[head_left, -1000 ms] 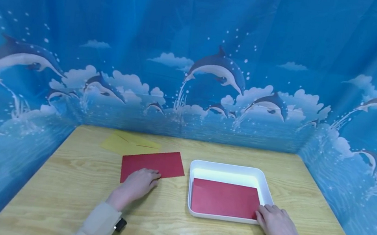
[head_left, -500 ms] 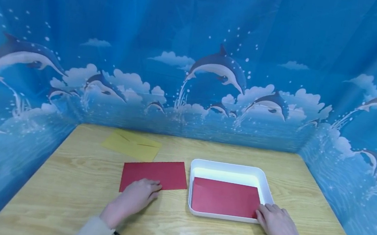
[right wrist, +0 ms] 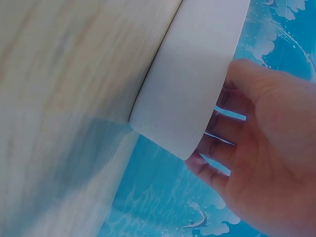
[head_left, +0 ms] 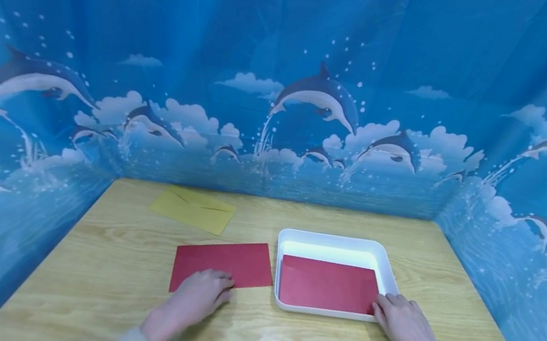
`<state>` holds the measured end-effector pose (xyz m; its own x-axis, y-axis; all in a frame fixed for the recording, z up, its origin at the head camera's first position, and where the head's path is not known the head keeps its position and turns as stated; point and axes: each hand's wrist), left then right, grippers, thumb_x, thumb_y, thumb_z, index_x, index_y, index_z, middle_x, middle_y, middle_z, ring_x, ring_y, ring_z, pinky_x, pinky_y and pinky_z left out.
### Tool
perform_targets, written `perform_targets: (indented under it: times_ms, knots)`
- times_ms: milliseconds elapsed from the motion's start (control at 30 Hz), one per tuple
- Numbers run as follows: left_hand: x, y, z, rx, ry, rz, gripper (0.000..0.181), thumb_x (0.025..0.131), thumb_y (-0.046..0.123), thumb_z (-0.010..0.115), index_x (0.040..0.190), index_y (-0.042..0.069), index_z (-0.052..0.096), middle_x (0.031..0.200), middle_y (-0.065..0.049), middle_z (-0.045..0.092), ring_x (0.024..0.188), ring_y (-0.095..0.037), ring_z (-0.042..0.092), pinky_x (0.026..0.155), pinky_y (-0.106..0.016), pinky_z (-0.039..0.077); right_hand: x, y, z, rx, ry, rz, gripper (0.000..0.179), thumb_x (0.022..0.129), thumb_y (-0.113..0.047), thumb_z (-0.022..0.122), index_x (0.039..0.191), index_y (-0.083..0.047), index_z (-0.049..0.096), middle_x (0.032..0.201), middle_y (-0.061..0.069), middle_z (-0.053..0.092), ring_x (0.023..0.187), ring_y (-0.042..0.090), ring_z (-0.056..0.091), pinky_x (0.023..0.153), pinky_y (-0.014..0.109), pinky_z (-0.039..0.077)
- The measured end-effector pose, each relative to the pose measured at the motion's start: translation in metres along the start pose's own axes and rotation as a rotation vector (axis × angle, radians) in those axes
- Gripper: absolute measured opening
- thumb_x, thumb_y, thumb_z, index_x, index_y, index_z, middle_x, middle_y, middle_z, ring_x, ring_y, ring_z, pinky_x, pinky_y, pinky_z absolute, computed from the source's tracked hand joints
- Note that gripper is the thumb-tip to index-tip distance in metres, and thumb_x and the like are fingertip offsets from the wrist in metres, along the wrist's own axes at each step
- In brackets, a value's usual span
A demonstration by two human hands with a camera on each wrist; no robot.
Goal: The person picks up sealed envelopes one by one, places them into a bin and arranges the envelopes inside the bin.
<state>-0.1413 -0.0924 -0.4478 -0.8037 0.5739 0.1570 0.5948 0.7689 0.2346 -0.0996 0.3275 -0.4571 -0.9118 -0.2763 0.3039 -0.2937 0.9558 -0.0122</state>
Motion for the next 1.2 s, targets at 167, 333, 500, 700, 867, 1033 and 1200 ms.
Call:
perform_targets:
  times_ms: [167,333,500,700,867,1033,1200]
  knots:
    - [0.013,-0.012,-0.001,-0.049,0.039,-0.029,0.013,0.095,0.02,0.071,0.101,0.01,0.077,0.094,-0.002,0.075,0.089,-0.021,0.071,0.078,-0.04,0.059,0.0,0.0,0.0,0.0,0.021,-0.015,0.01,0.088,-0.013,0.074,0.084,-0.018,0.067,0.073,-0.01,0.049,0.075,0.016,0.054,0.066,0.038,0.043]
    - [0.029,-0.031,-0.004,-0.084,0.086,-0.167,0.022,0.095,0.019,0.073,0.11,0.004,0.074,0.104,-0.01,0.073,0.1,-0.029,0.069,0.087,-0.046,0.057,0.0,0.0,0.0,0.006,0.005,0.001,0.007,0.089,-0.013,0.074,0.086,-0.017,0.069,0.073,-0.01,0.049,0.076,0.016,0.054,0.067,0.039,0.044]
    - [0.036,-0.054,-0.007,-0.059,0.027,-0.24,0.042,0.09,0.027,0.078,0.12,-0.001,0.067,0.112,-0.017,0.067,0.106,-0.035,0.063,0.091,-0.047,0.055,0.0,-0.001,-0.001,0.013,-0.014,0.019,0.008,0.09,-0.014,0.073,0.085,-0.017,0.068,0.073,-0.01,0.049,0.076,0.016,0.054,0.069,0.039,0.044]
    - [0.036,-0.066,-0.011,-0.019,-0.112,-0.283,0.067,0.076,0.039,0.089,0.122,-0.003,0.063,0.114,-0.019,0.059,0.106,-0.037,0.057,0.091,-0.053,0.051,0.001,-0.003,0.0,0.017,-0.018,0.029,0.015,0.091,-0.015,0.072,0.08,-0.019,0.064,0.072,-0.01,0.047,0.075,0.015,0.053,0.07,0.041,0.045]
    - [0.037,-0.069,-0.012,-0.066,-0.118,-0.298,0.07,0.068,0.041,0.093,0.117,0.001,0.061,0.105,-0.013,0.058,0.1,-0.032,0.054,0.088,-0.053,0.048,0.0,-0.002,0.0,0.015,-0.005,0.027,0.016,0.091,-0.016,0.072,0.079,-0.02,0.063,0.072,-0.011,0.048,0.076,0.016,0.054,0.069,0.042,0.045]
    - [0.036,-0.073,-0.01,-0.129,-0.092,-0.308,0.069,0.062,0.04,0.097,0.107,0.003,0.059,0.095,-0.009,0.055,0.09,-0.026,0.051,0.086,-0.05,0.045,0.0,-0.002,-0.001,0.02,0.001,0.031,0.014,0.091,-0.015,0.072,0.08,-0.019,0.064,0.072,-0.011,0.048,0.076,0.016,0.054,0.069,0.042,0.045]
    - [0.035,-0.076,-0.009,-0.122,-0.076,-0.31,0.067,0.061,0.042,0.097,0.102,0.003,0.061,0.092,-0.008,0.052,0.087,-0.025,0.049,0.085,-0.05,0.045,0.001,-0.001,-0.002,0.021,-0.011,0.038,0.016,0.092,-0.015,0.071,0.079,-0.02,0.062,0.072,-0.011,0.047,0.076,0.015,0.054,0.069,0.041,0.045]
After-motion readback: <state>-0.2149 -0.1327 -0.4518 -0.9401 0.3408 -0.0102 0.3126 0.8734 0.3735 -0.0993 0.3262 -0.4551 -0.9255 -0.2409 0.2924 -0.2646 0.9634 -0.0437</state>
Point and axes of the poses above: each hand's wrist, its own x-axis towards the middle knuckle, its own z-axis out of the palm, y = z × x
